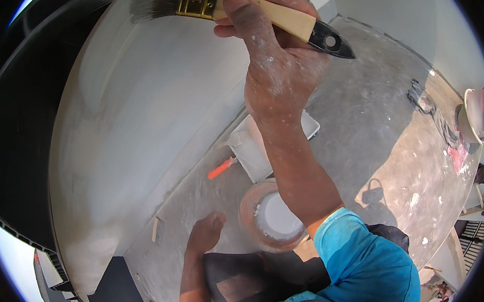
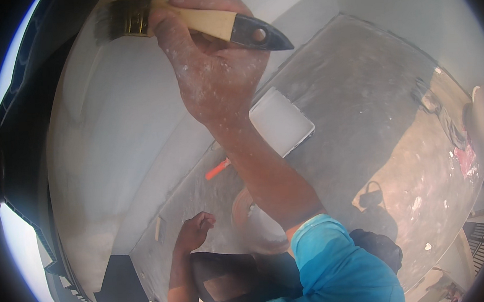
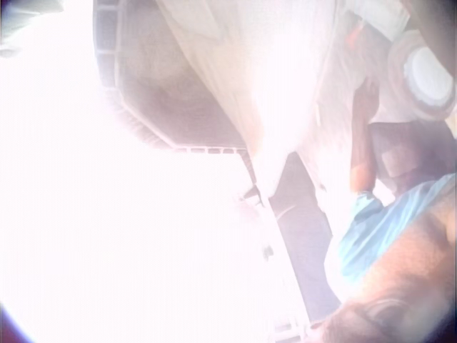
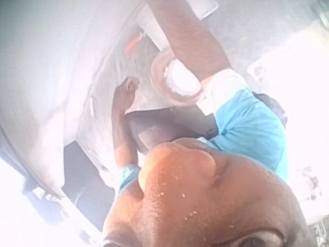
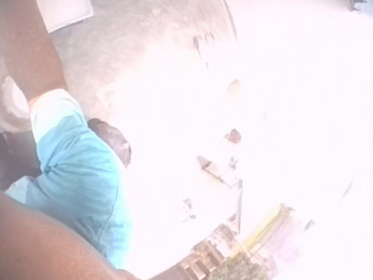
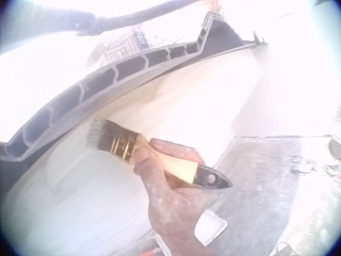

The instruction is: The person paints a curved wall section using a paintbrush and a small bucket of white paint. They repeatedly dip the brush into the bucket and apply paint to the wall surface, occasionally adjusting position while remaining crouched.

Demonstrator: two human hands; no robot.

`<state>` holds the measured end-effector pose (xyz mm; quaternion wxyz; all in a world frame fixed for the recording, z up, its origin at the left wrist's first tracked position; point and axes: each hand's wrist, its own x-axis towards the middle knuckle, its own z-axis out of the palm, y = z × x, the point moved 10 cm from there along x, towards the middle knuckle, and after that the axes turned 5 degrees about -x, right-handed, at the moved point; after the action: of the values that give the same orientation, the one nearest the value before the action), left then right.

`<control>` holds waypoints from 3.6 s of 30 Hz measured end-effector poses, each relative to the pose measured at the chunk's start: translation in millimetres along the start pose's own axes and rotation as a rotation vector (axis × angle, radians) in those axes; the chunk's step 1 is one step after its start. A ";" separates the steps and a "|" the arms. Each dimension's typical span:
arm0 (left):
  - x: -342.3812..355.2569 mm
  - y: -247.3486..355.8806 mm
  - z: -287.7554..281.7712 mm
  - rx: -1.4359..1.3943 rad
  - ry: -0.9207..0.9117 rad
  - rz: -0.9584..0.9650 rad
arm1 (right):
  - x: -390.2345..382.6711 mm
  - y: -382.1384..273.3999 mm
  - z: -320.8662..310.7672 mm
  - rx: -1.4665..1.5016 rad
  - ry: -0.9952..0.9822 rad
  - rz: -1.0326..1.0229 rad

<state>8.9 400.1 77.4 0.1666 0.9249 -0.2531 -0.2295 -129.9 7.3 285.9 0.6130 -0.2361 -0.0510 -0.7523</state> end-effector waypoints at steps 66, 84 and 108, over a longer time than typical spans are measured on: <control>14.7 -4.1 13.6 -0.095 -0.009 -0.007 | 64.3 -27.0 -29.4 -0.363 -0.038 0.156; 14.9 4.7 14.2 -0.071 -0.023 0.026 | 38.8 -13.9 -20.2 -0.053 0.044 -0.217; 15.4 -1.2 16.4 -0.055 -0.025 0.019 | 7.6 -18.1 -6.3 -0.059 0.049 -0.353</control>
<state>12.8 389.5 57.9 0.1908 0.9147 -0.2575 -0.2464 -150.0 2.5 287.4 0.4652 -0.2232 -0.0548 -0.8549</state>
